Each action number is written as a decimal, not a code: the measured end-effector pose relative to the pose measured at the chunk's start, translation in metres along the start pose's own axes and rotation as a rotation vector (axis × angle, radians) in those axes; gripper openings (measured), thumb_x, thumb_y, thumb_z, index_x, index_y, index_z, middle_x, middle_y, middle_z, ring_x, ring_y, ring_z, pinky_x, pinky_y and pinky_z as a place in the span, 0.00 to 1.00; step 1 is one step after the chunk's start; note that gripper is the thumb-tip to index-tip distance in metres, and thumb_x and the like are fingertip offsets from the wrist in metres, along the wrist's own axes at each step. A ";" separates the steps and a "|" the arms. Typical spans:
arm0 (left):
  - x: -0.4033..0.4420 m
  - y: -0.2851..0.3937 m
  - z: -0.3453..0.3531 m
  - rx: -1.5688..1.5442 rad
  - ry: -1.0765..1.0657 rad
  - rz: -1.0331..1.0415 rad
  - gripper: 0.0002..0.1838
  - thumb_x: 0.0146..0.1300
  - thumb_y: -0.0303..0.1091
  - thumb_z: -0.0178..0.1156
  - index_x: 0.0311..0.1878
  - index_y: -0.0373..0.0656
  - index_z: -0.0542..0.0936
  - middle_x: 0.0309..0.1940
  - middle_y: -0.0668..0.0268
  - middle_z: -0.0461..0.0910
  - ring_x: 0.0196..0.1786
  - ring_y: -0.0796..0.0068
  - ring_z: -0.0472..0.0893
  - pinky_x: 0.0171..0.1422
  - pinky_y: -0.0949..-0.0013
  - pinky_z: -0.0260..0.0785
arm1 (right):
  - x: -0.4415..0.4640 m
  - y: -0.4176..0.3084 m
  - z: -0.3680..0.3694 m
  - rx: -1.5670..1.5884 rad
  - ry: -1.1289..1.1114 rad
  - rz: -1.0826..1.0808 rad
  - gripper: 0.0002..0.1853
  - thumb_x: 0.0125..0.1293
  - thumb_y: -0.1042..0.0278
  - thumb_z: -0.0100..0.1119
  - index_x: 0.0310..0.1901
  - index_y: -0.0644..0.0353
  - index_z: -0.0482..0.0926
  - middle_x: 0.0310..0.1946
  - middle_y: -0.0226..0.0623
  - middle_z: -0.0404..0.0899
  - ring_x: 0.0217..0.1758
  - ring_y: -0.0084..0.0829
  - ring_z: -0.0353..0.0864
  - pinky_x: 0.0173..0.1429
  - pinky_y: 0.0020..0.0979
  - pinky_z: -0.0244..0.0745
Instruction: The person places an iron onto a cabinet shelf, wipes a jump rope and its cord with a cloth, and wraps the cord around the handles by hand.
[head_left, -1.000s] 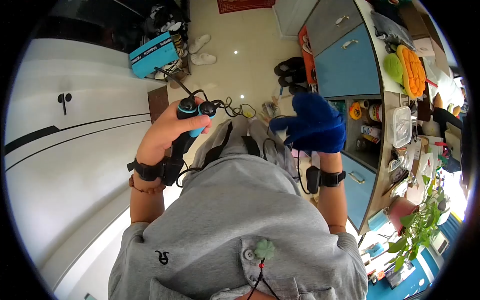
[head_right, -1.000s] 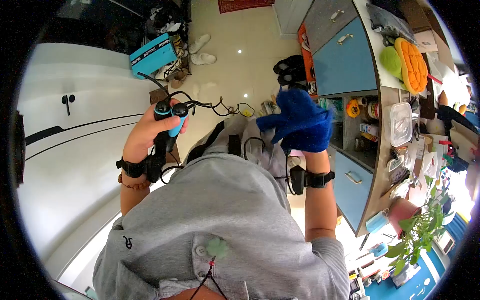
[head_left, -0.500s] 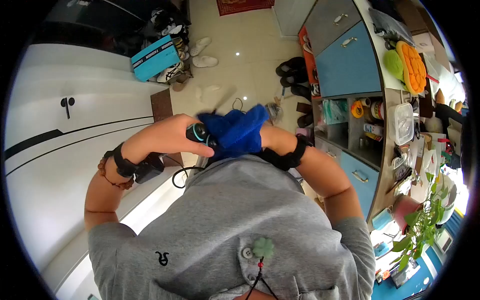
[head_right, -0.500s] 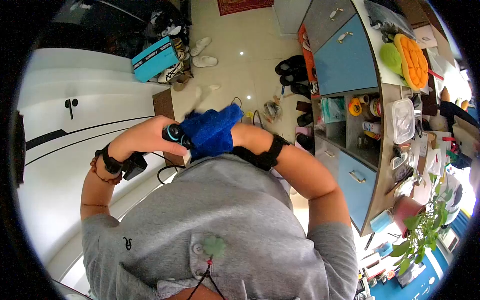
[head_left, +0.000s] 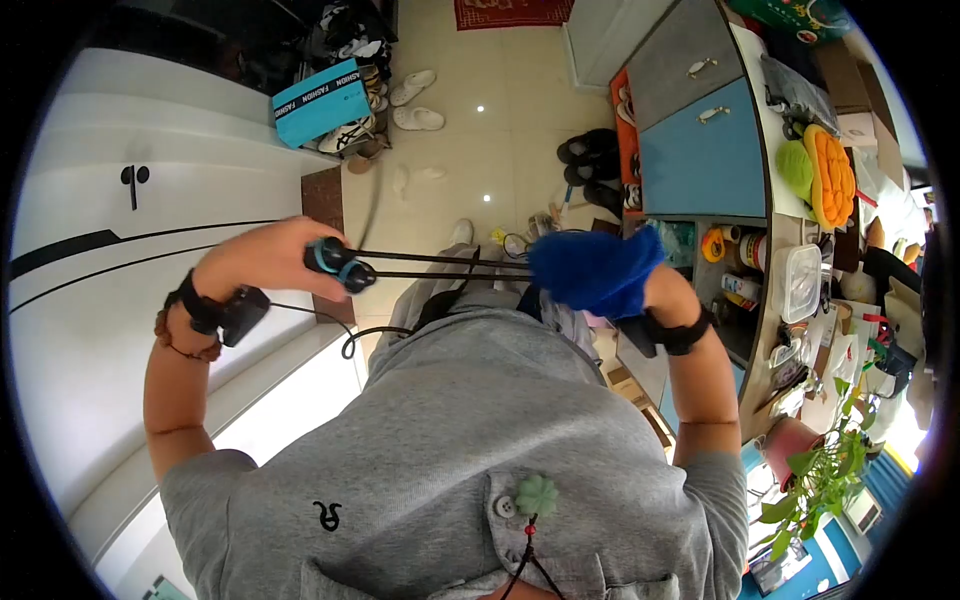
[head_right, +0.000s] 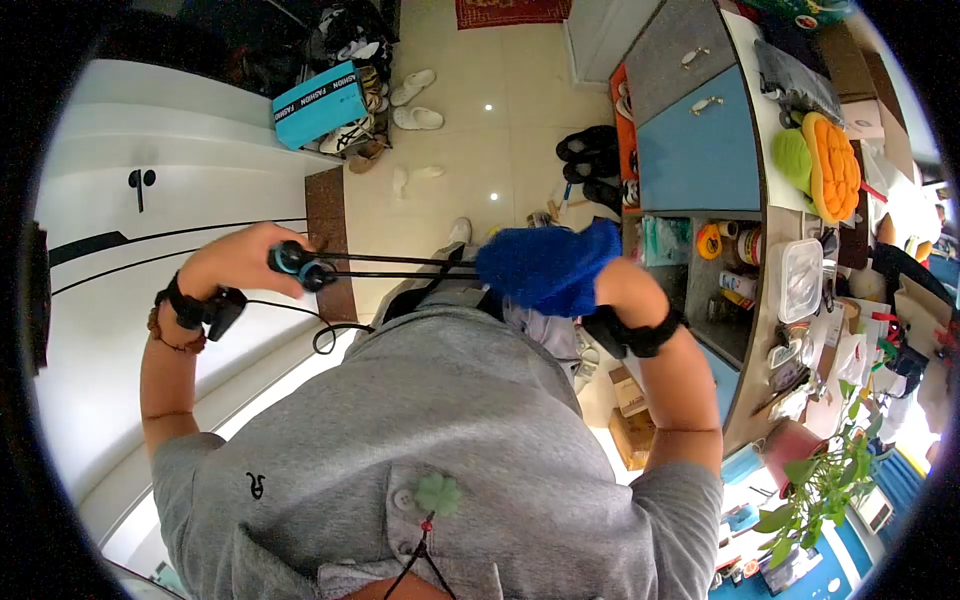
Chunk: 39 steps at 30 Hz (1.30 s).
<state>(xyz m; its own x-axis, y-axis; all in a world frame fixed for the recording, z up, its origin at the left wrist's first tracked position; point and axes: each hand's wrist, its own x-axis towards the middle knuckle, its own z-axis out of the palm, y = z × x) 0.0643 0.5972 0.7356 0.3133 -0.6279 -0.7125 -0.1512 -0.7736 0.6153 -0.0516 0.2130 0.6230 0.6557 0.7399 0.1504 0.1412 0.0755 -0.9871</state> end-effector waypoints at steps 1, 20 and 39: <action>-0.006 -0.007 -0.005 -0.020 0.057 -0.041 0.24 0.45 0.34 0.75 0.45 0.38 0.78 0.32 0.67 0.80 0.37 0.76 0.78 0.43 0.74 0.70 | -0.009 -0.002 -0.006 0.016 0.020 0.016 0.22 0.62 0.64 0.62 0.55 0.65 0.76 0.56 0.47 0.76 0.57 0.42 0.76 0.63 0.37 0.69; 0.107 -0.189 0.066 -0.142 0.444 0.097 0.28 0.48 0.30 0.73 0.53 0.42 0.74 0.48 0.63 0.78 0.53 0.69 0.76 0.60 0.69 0.66 | 0.079 -0.032 0.005 -0.057 0.176 -0.278 0.35 0.52 0.65 0.72 0.61 0.62 0.69 0.55 0.43 0.76 0.58 0.40 0.76 0.61 0.36 0.72; 0.065 -0.025 0.053 0.218 0.948 0.603 0.15 0.58 0.37 0.64 0.20 0.41 0.74 0.12 0.61 0.67 0.17 0.60 0.68 0.23 0.65 0.59 | 0.080 -0.037 0.003 -0.573 0.050 0.010 0.18 0.59 0.61 0.59 0.50 0.57 0.79 0.44 0.44 0.81 0.47 0.43 0.80 0.51 0.38 0.73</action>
<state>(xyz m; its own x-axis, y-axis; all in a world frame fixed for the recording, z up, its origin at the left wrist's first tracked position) 0.0387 0.5708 0.6557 0.7014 -0.6569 0.2766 -0.6473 -0.4246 0.6330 -0.0066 0.2716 0.6717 0.6917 0.7049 0.1574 0.5051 -0.3163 -0.8030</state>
